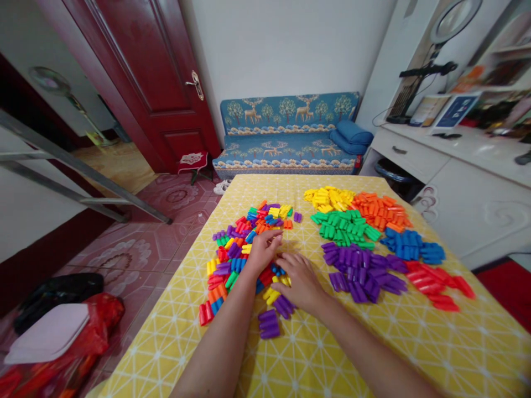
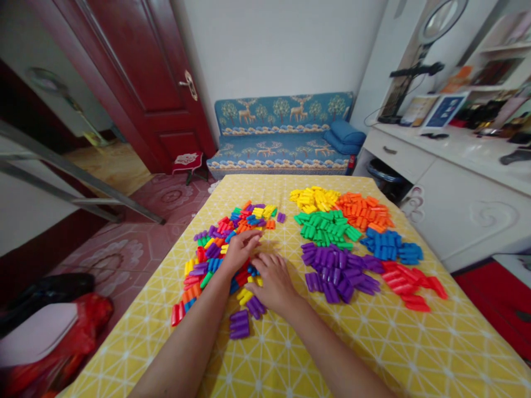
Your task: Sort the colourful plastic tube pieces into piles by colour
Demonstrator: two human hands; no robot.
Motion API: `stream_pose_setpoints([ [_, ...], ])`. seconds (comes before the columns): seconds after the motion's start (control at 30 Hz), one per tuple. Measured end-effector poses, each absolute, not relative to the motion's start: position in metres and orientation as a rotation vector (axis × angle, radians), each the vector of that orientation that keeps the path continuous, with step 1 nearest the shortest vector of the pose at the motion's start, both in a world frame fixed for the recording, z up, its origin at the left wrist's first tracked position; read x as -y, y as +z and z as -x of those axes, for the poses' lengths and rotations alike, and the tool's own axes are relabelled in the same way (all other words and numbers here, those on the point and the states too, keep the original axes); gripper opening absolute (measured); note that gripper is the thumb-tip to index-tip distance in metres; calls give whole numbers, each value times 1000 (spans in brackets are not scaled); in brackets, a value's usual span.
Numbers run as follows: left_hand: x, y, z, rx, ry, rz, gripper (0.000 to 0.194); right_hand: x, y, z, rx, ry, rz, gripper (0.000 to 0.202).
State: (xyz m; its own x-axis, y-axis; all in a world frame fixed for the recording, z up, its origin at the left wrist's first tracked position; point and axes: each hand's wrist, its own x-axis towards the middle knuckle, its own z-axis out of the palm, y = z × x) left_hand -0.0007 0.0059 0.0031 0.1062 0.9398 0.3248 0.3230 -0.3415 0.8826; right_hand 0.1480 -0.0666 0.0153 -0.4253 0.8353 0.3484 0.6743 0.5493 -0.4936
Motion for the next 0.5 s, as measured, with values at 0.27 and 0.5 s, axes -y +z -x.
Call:
stream_pose_setpoints([
  [0.27, -6, 7, 2, -1238, 1212, -1773, 33, 46, -6, -142, 1901, 481, 1300, 18],
  [0.5, -1, 12, -1, -1240, 1088, -1849, 32, 35, -15, -162, 1368, 700, 1284, 30],
])
